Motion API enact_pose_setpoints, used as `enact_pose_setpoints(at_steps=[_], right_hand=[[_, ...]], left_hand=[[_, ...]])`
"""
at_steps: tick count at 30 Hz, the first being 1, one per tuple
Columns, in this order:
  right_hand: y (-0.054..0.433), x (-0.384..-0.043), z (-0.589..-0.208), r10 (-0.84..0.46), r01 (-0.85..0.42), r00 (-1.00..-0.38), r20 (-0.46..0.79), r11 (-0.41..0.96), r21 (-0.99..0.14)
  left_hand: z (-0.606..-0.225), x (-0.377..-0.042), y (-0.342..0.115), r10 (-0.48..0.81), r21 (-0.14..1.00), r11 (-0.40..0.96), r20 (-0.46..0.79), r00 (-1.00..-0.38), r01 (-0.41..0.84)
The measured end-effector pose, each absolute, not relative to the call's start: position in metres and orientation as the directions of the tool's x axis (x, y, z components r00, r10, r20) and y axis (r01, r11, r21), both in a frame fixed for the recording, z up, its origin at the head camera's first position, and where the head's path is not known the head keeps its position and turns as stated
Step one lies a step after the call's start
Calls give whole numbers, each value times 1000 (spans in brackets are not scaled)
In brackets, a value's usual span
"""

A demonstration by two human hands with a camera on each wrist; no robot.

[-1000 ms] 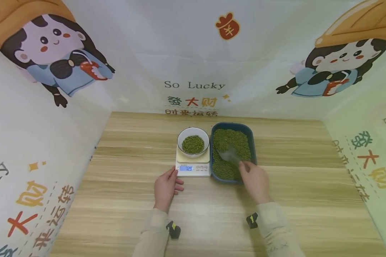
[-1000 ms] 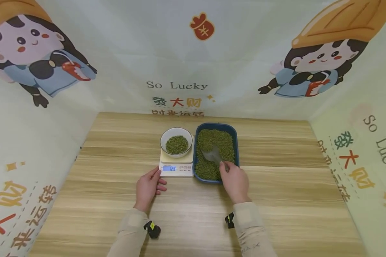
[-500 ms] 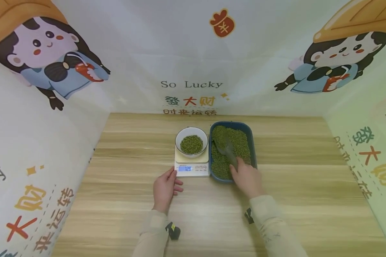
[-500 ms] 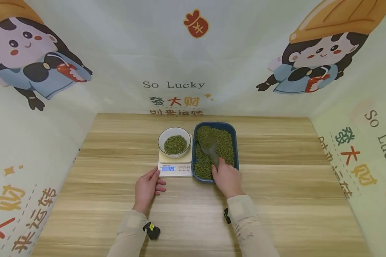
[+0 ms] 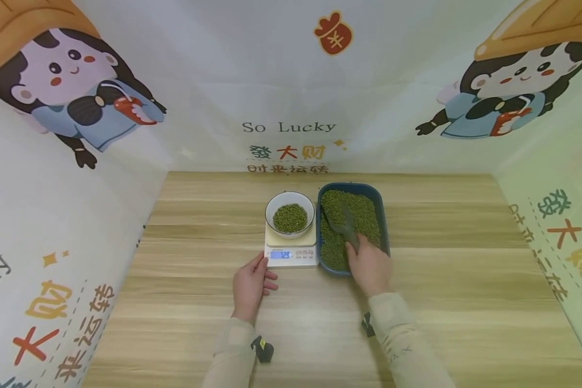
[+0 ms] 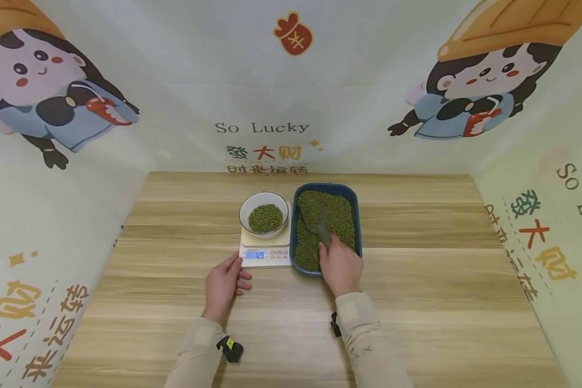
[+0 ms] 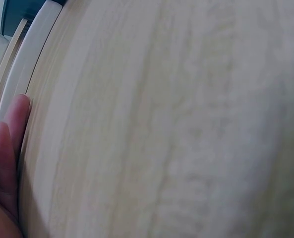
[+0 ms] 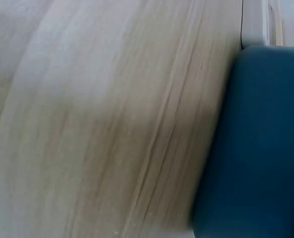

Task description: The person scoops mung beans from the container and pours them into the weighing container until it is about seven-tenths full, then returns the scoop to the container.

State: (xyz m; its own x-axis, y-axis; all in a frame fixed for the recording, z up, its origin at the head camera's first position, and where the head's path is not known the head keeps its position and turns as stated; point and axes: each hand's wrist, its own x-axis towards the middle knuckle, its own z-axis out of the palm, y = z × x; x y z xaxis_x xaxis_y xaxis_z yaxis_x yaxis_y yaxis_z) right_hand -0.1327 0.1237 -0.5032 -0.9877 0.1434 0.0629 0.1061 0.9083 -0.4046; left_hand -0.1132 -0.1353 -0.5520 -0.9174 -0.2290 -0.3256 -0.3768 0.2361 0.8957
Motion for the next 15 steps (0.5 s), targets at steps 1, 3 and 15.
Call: enact_pose_setpoints(at_steps=[1, 3, 15], right_hand=[[124, -132, -503, 138, 98, -988, 70, 907, -410], [126, -131, -504, 130, 82, -988, 85, 902, -424], [130, -124, -502, 134, 14, -972, 191, 852, -524]], left_hand=[[-552, -113, -135, -231, 894, 236, -328, -916, -380], [-552, -114, -135, -228, 891, 243, -331, -916, -382], [-551, -115, -135, -240, 891, 244, -327, -914, -383]])
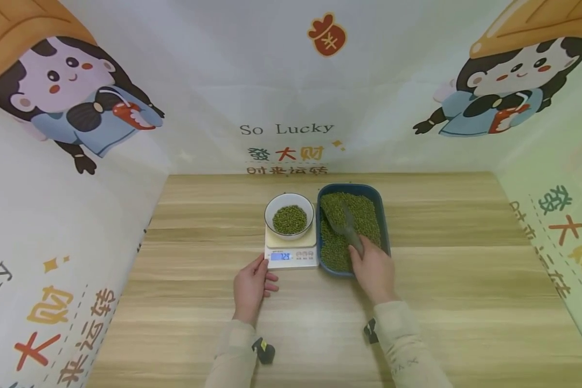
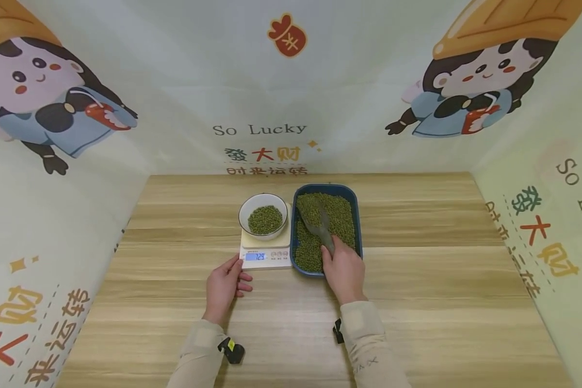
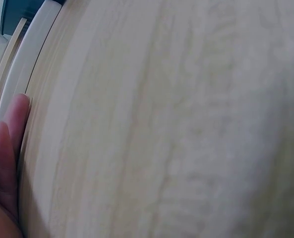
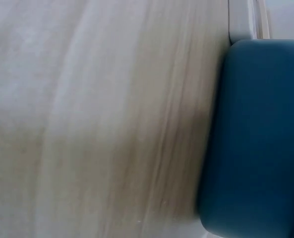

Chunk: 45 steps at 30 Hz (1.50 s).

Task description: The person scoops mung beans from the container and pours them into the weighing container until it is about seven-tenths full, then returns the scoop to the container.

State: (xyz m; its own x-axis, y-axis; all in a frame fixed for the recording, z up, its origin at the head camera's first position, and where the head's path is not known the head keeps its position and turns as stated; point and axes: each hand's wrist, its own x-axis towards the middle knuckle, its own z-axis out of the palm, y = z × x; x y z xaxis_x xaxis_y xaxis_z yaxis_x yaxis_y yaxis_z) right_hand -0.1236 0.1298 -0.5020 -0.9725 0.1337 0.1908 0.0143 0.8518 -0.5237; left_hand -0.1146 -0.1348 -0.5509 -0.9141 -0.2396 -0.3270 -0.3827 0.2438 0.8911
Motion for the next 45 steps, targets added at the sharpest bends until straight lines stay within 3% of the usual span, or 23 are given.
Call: enact_pose_setpoints(at_steps=[30, 34, 39, 45], right_hand=[[132, -111, -508, 245, -18, -924, 293, 739, -673], [132, -109, -510, 274, 9, -932, 240, 676, -737], [135, -107, -502, 322, 57, -939, 124, 500, -864], [137, -101, -483, 331, 138, -943, -28, 314, -939]], left_hand=[[-553, -114, -136, -236, 895, 236, -325, -916, -379], [-554, -114, -135, -227, 896, 231, -329, -917, -379], [-555, -114, -135, -231, 895, 238, -325, -917, -377], [-553, -115, -136, -231, 895, 240, -323, -918, -375]])
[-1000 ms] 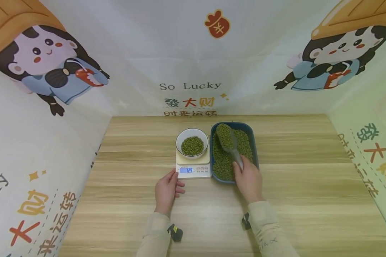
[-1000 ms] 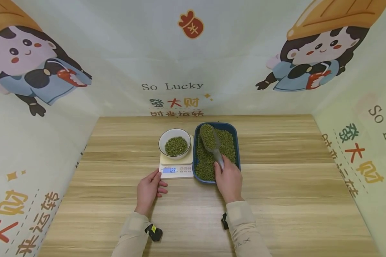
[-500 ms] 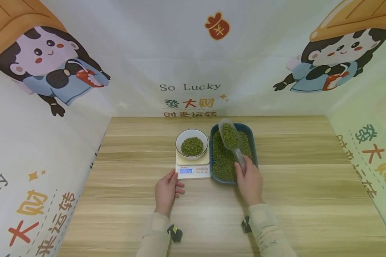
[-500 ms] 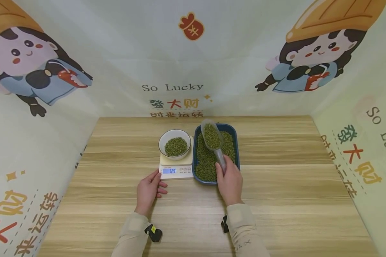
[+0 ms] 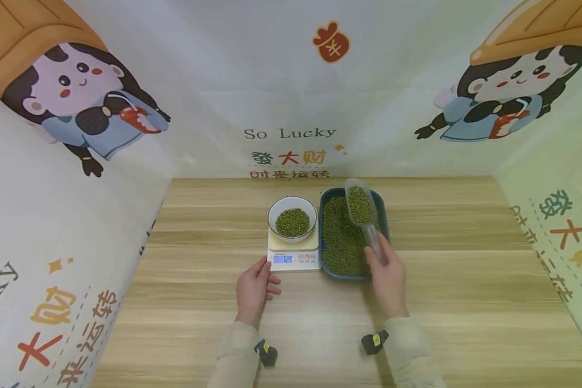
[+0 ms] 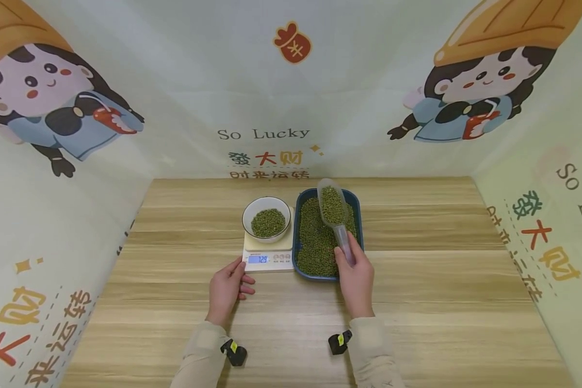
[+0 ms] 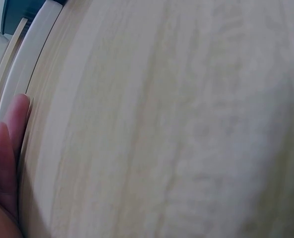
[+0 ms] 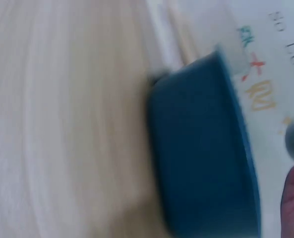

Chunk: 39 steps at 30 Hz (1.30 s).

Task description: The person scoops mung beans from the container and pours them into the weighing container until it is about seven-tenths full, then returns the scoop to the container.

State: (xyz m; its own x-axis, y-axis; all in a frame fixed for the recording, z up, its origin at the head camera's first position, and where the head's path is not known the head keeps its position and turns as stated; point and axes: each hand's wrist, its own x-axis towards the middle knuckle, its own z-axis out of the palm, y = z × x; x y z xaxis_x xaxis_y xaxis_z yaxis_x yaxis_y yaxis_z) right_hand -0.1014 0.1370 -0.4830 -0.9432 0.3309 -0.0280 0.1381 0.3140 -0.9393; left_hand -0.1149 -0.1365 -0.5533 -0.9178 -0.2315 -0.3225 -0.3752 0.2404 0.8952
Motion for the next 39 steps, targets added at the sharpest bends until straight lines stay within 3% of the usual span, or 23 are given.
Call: enact_pose_setpoints(at_steps=[7, 13, 25, 39], right_hand=[[126, -92, -454, 291, 133, -951, -105, 78, -988], [112, -88, -437, 218, 74, -972, -85, -57, -996], [93, -78, -423, 12, 38, -999, -38, -59, -998], [88, -80, -374, -2, 20, -1000, -20, 55, -998]], left_hand=[[-552, -117, -138, -231, 900, 238, -314, -921, -366], [-549, -117, -138, -228, 907, 238, -295, -928, -347], [-556, -104, -141, -231, 892, 241, -330, -915, -382], [-552, -112, -138, -221, 900, 245, -311, -924, -361]])
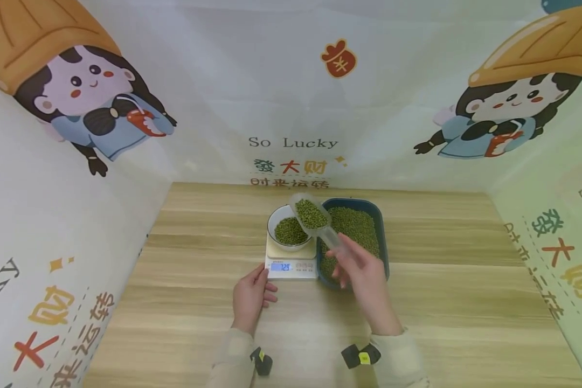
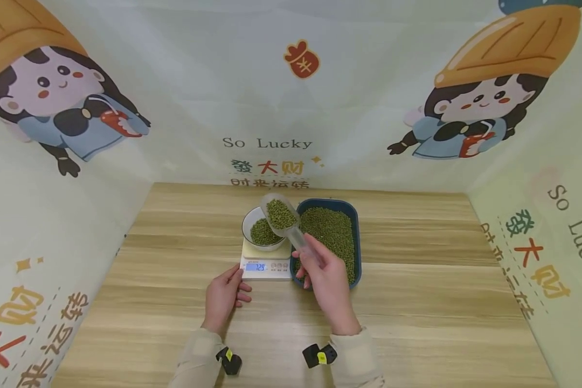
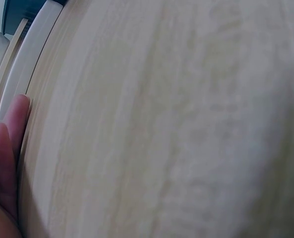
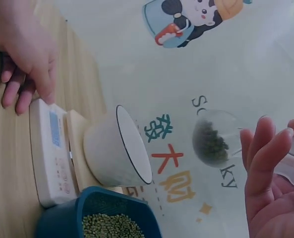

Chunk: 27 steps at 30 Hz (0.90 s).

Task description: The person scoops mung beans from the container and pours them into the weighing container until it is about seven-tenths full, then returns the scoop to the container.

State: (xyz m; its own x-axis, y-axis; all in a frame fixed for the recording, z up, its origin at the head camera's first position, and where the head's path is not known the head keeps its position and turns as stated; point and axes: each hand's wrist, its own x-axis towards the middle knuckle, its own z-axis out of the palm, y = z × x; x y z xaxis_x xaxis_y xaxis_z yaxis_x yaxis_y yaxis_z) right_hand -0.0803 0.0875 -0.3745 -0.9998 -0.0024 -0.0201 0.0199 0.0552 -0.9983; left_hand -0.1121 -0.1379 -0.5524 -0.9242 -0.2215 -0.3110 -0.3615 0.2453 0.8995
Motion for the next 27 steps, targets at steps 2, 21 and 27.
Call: enact_pose_setpoints(at_steps=[2, 21, 27], right_hand=[[89, -82, -379, -5, 26, -1000, -26, 70, -997], [90, -93, -375, -115, 97, -984, -137, 298, -950], [89, -94, -372, -118, 134, -976, -182, 332, -934]], left_hand=[[-552, -114, -138, -216, 902, 245, -306, -927, -354], [-552, -114, -140, -232, 898, 262, -298, -926, -354], [-554, -113, -139, -226, 898, 261, -301, -926, -355]])
